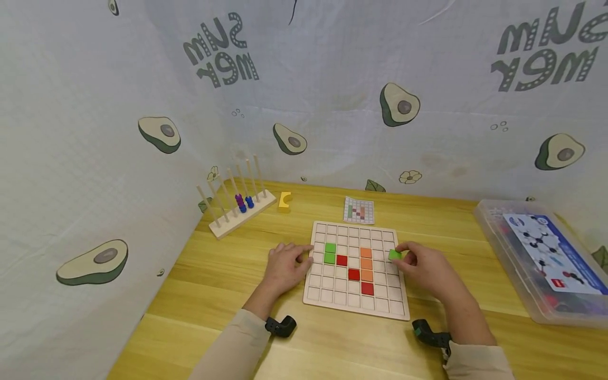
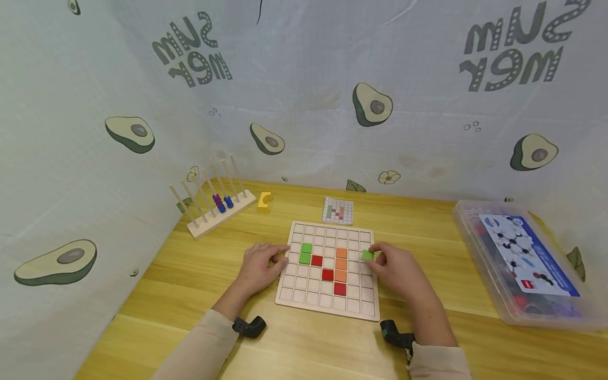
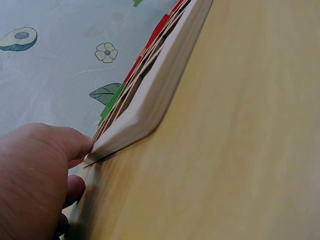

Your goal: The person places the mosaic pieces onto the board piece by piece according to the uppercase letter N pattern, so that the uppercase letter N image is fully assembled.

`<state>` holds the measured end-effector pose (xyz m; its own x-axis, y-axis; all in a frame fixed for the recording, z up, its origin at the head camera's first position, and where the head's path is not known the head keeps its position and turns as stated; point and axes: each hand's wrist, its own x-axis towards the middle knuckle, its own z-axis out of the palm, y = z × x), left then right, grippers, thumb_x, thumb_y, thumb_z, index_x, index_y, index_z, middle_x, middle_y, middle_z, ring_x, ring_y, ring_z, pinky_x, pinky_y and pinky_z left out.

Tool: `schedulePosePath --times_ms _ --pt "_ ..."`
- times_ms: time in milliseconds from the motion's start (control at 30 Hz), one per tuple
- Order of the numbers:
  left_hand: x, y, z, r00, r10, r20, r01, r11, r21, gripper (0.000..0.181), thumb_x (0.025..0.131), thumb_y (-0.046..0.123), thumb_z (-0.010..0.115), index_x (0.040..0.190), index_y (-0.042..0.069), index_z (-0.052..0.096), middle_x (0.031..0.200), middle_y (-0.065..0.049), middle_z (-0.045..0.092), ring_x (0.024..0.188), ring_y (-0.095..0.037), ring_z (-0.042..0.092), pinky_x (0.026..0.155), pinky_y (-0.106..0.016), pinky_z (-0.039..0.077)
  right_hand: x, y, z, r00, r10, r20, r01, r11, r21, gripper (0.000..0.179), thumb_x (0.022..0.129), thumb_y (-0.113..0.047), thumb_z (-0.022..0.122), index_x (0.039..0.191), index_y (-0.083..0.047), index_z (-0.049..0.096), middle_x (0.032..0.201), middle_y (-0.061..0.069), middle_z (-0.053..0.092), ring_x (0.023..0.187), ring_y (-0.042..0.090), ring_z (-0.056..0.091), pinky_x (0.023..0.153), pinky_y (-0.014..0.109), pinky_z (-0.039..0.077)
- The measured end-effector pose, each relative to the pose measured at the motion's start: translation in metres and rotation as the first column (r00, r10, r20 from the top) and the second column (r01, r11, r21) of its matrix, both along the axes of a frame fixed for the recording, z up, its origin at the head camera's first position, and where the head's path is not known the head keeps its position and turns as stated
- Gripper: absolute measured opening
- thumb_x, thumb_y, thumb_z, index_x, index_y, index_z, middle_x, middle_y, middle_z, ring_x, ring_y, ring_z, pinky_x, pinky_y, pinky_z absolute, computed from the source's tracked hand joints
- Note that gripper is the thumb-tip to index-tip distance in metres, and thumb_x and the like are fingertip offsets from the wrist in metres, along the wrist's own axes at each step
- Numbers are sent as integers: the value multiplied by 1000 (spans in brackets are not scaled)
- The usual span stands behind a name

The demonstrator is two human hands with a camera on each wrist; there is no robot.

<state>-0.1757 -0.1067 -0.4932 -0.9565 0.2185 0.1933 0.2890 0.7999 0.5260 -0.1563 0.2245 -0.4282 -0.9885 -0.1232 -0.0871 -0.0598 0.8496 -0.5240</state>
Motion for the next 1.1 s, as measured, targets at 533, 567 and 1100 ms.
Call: schedulePosePath --times_ms 533,567,1100 --pt "-1 -1 0 1000 -4 -7 4 1000 3 32 97 36 66 127 27 72 81 11 59 78 -10 44 78 -31 29 6 -57 -6 981 194 -7 -194 981 -22 21 92 -24 75 108 -12 67 74 -4 54 65 11 47 58 25 38" --pt "-1 -1 0 1000 -3 -5 3 1000 4 32 97 36 66 127 27 72 81 11 59 78 -10 44 78 -31 29 6 -61 -7 979 203 -12 -203 979 -21 21 92 -23 75 108 -12 67 73 -5 54 64 11 47 58 25 38" --pt "-2 -2 1 1000 -12 -9 12 1000 -2 33 97 38 65 128 28 72 82 10 59 79 -11 44 79 -32 30 -2 -120 -19 972 228 -57 -231 972 -35 17 90 -21 76 103 -14 70 69 -8 53 61 7 47 60 26 40"
